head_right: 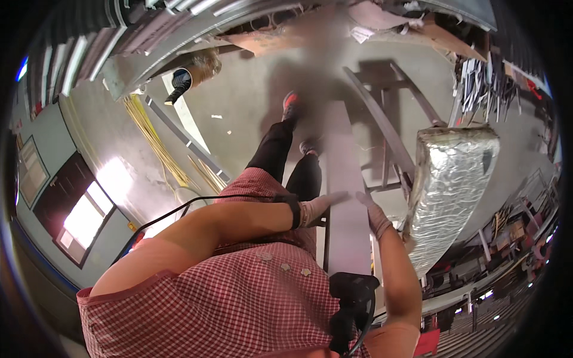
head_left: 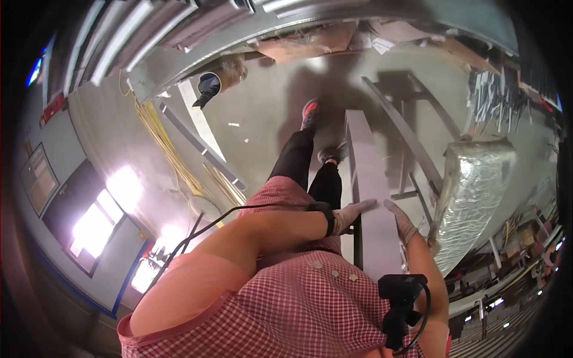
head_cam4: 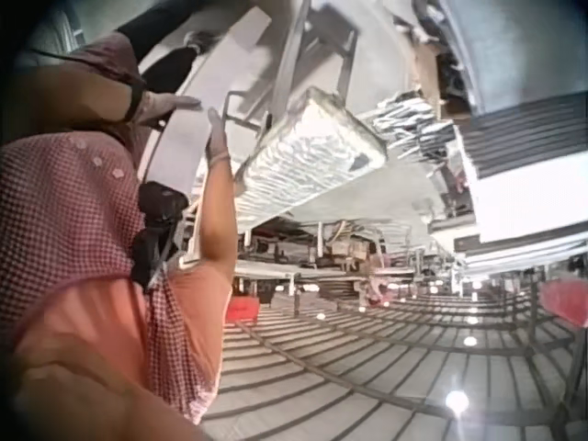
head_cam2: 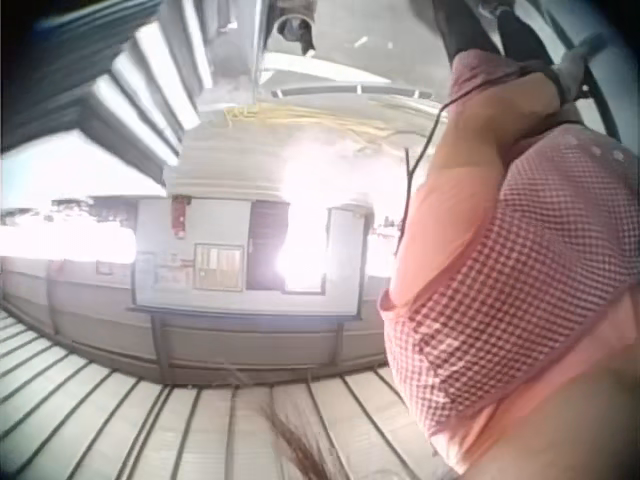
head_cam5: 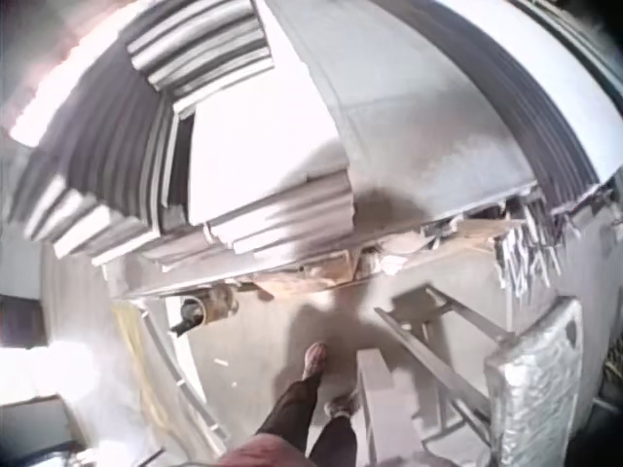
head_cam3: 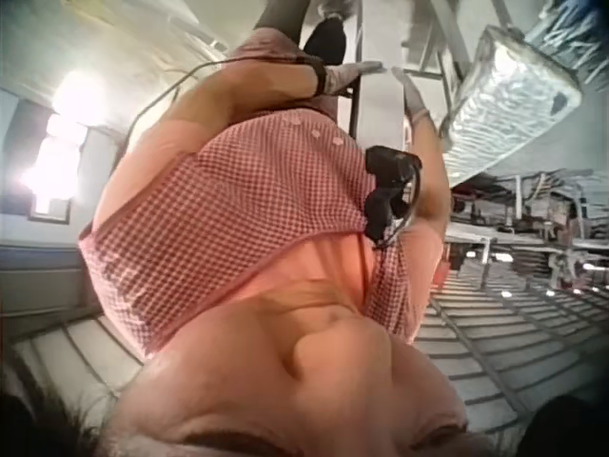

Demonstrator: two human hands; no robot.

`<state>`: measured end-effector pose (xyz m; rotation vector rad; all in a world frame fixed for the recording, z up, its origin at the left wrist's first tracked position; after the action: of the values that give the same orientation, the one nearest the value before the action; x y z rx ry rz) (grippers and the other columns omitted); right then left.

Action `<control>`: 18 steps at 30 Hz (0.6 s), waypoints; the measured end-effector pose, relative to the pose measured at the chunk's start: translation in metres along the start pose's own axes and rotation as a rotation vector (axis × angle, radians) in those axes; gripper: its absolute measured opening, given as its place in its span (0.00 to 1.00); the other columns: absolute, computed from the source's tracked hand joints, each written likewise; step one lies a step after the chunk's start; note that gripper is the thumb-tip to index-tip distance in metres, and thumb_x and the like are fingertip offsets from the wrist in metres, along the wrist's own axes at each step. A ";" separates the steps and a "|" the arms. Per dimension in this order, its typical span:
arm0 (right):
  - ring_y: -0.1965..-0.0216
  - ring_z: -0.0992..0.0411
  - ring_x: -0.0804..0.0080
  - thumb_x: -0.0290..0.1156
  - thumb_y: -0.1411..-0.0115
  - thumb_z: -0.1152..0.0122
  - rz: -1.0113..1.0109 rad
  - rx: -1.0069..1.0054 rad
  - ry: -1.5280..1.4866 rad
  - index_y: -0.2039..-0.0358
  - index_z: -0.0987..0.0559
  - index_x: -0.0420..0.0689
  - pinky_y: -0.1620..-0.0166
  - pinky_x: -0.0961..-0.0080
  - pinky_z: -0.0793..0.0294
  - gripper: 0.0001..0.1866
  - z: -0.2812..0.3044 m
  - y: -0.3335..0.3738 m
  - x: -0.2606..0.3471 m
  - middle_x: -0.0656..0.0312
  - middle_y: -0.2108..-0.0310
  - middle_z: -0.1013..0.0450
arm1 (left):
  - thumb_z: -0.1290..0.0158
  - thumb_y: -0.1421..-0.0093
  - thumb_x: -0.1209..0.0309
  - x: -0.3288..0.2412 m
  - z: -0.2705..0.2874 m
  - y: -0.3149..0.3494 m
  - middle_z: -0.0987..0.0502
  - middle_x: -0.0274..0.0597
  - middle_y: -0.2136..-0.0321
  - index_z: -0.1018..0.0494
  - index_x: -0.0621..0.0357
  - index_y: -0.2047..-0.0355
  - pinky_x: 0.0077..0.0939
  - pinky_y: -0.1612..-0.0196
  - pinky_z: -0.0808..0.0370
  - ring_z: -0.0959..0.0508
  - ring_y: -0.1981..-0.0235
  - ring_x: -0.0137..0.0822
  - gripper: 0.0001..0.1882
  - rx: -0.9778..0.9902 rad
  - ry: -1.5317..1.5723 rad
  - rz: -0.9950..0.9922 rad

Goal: Picking up industrial panels and applying white tape to seal the ends.

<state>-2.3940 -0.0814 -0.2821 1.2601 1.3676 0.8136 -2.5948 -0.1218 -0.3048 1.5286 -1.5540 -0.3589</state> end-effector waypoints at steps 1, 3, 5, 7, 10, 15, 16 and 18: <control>0.57 0.25 0.74 0.48 0.36 0.40 -0.016 -0.010 0.079 0.48 0.24 0.40 0.52 0.78 0.25 0.25 -0.012 0.004 0.005 0.61 0.57 0.23 | 0.46 0.45 0.34 0.008 0.008 -0.008 0.20 0.31 0.54 0.26 0.46 0.46 0.33 0.49 0.27 0.22 0.54 0.28 0.36 0.041 0.031 -0.002; 0.57 0.25 0.74 0.46 0.37 0.39 -0.041 -0.022 0.134 0.48 0.24 0.39 0.52 0.77 0.25 0.25 -0.025 0.046 -0.004 0.61 0.57 0.23 | 0.45 0.42 0.39 0.031 -0.012 0.017 0.21 0.32 0.55 0.27 0.48 0.47 0.32 0.51 0.26 0.22 0.55 0.27 0.32 -0.019 0.043 -0.017; 0.57 0.25 0.74 0.45 0.37 0.38 -0.026 -0.033 0.196 0.48 0.24 0.39 0.51 0.76 0.25 0.25 -0.019 0.060 -0.016 0.61 0.56 0.23 | 0.43 0.42 0.42 0.059 -0.024 0.017 0.22 0.35 0.53 0.28 0.52 0.46 0.35 0.51 0.24 0.22 0.53 0.28 0.33 0.017 0.001 -0.108; 0.56 0.25 0.74 0.42 0.37 0.38 -0.009 -0.013 0.027 0.48 0.24 0.37 0.51 0.75 0.25 0.24 -0.005 0.064 -0.032 0.60 0.56 0.23 | 0.45 0.37 0.48 0.059 -0.048 0.034 0.23 0.43 0.49 0.32 0.63 0.42 0.36 0.44 0.26 0.23 0.47 0.35 0.34 -0.250 0.060 -0.145; 0.53 0.25 0.72 0.39 0.38 0.37 0.042 -0.041 0.041 0.45 0.26 0.37 0.50 0.76 0.25 0.25 0.018 0.000 -0.007 0.59 0.52 0.25 | 0.49 0.34 0.49 0.019 -0.008 -0.026 0.27 0.45 0.43 0.32 0.62 0.41 0.33 0.41 0.29 0.26 0.44 0.36 0.31 0.111 0.106 -0.029; 0.48 0.27 0.69 0.35 0.40 0.34 0.161 0.128 -0.040 0.38 0.32 0.37 0.46 0.72 0.26 0.32 0.031 -0.001 -0.036 0.55 0.47 0.27 | 0.46 0.35 0.54 0.053 -0.004 -0.027 0.26 0.42 0.46 0.34 0.59 0.39 0.37 0.41 0.29 0.25 0.46 0.37 0.29 0.118 0.300 -0.161; 0.46 0.28 0.67 0.35 0.41 0.33 0.235 0.057 0.231 0.37 0.35 0.36 0.44 0.71 0.27 0.36 0.018 0.036 -0.035 0.53 0.45 0.28 | 0.46 0.35 0.54 0.072 -0.010 -0.014 0.26 0.43 0.45 0.35 0.58 0.39 0.37 0.40 0.30 0.26 0.45 0.37 0.30 0.155 0.221 -0.235; 0.44 0.29 0.64 0.36 0.44 0.30 0.460 -0.025 0.705 0.34 0.39 0.34 0.42 0.69 0.28 0.42 0.032 0.096 -0.064 0.51 0.42 0.30 | 0.47 0.34 0.53 0.087 -0.025 0.010 0.28 0.43 0.43 0.36 0.56 0.37 0.40 0.39 0.30 0.28 0.42 0.39 0.31 0.228 0.155 -0.283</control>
<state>-2.3465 -0.1284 -0.1819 1.3468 1.6101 1.7077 -2.5686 -0.1896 -0.2500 1.9143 -1.2943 -0.2199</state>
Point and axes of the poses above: each hand's wrist, its own y-axis away from the middle knuckle, its own z-axis out of the back of the hand, x = y × z, the point moved 1 cm from there along -y, towards the middle knuckle
